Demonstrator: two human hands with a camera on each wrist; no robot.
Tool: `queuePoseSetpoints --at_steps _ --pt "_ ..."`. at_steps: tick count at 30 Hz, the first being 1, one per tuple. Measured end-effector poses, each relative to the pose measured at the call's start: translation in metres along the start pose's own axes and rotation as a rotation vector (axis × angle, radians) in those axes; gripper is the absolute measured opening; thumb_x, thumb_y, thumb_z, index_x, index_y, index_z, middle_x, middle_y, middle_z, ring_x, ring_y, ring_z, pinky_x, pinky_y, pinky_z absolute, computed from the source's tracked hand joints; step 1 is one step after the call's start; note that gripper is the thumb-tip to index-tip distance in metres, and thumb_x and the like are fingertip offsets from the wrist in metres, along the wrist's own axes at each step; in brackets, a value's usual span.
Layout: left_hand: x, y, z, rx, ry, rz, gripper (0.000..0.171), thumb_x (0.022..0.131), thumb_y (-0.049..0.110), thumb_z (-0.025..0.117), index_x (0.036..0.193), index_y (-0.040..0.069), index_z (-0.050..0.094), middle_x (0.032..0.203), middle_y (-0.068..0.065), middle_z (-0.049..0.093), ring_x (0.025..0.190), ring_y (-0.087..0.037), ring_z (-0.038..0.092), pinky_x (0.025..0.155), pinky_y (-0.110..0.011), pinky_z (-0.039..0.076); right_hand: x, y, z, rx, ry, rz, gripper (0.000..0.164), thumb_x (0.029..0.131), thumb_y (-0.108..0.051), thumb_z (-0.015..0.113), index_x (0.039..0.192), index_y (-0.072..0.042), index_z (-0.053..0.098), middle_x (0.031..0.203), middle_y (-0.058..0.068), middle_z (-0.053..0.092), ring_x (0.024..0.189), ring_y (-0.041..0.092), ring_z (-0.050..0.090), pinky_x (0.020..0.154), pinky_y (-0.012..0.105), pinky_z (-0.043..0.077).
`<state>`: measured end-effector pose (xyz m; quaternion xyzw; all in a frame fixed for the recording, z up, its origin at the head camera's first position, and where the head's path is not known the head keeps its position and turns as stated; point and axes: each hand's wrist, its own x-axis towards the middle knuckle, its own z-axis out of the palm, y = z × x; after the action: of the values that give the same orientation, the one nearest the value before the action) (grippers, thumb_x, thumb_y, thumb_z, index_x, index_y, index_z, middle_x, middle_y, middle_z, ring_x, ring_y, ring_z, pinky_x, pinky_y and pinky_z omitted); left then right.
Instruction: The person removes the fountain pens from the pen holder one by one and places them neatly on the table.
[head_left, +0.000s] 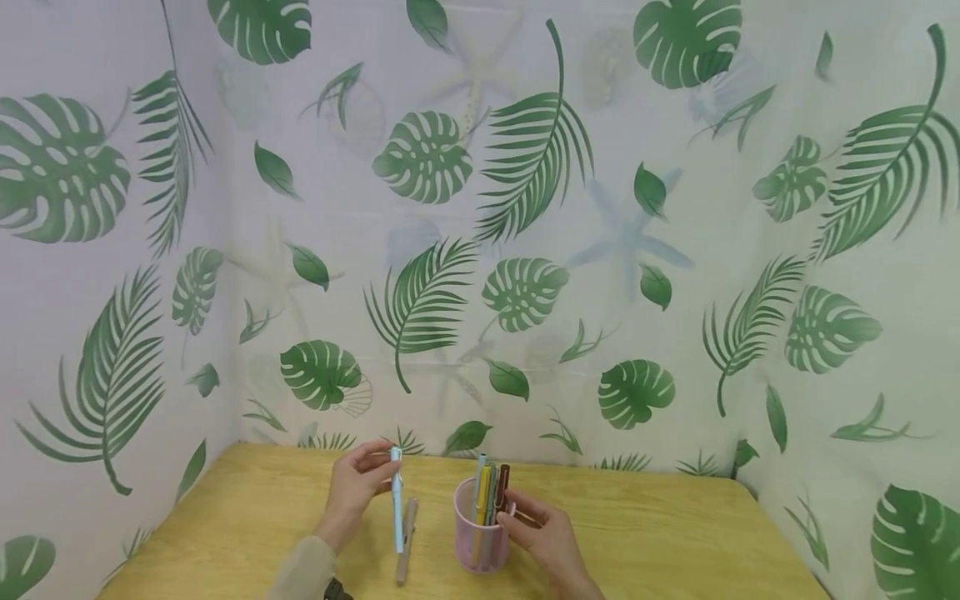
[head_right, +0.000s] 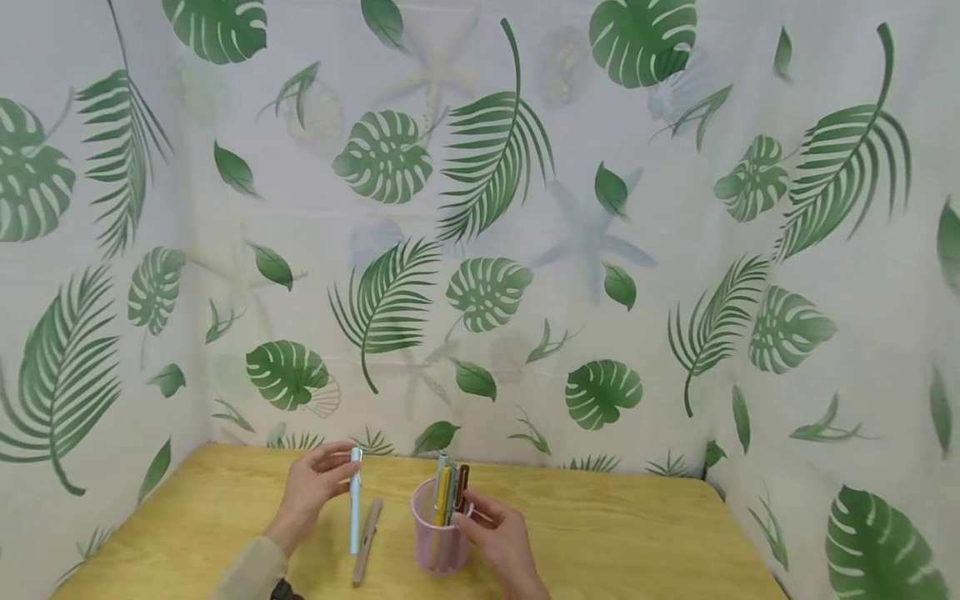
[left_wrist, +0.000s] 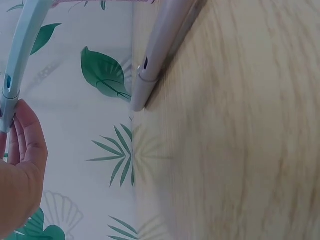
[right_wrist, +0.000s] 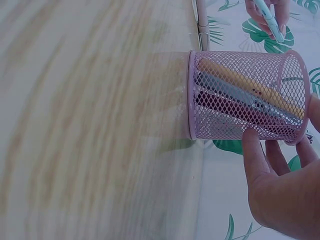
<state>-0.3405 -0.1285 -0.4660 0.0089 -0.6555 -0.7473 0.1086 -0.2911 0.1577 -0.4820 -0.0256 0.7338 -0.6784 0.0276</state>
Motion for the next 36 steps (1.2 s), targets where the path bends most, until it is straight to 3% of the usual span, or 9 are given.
queuePoseSetpoints --at_steps 12,20,36 --pt "0.01 -0.006 -0.015 0.01 -0.03 -0.045 0.034 0.084 0.001 0.073 0.116 -0.001 0.064 0.096 -0.007 0.071 0.081 -0.016 0.068 0.072 -0.035 0.06 0.001 -0.005 0.001 -0.005 0.011 -0.018 0.054 0.088 -0.024 0.075 0.133 0.001 0.057 0.137 0.027 0.054 0.12 0.039 0.059 0.095 0.041 0.054" --pt "0.009 -0.014 -0.026 0.051 -0.042 -0.106 0.035 0.085 -0.003 0.07 0.119 -0.005 0.061 0.098 -0.012 0.068 0.081 -0.019 0.067 0.075 -0.041 0.06 0.0 -0.003 0.001 -0.011 -0.01 -0.012 0.054 0.088 -0.023 0.074 0.133 0.001 0.057 0.138 0.028 0.053 0.122 0.042 0.057 0.098 0.044 0.052" --pt "0.009 -0.023 -0.027 0.139 -0.103 -0.174 0.038 0.085 -0.003 0.07 0.121 -0.007 0.058 0.104 -0.019 0.067 0.085 -0.024 0.068 0.075 -0.039 0.06 -0.001 0.0 0.0 -0.003 -0.017 -0.026 0.055 0.088 -0.025 0.074 0.133 0.001 0.057 0.138 0.027 0.053 0.123 0.043 0.056 0.098 0.044 0.052"
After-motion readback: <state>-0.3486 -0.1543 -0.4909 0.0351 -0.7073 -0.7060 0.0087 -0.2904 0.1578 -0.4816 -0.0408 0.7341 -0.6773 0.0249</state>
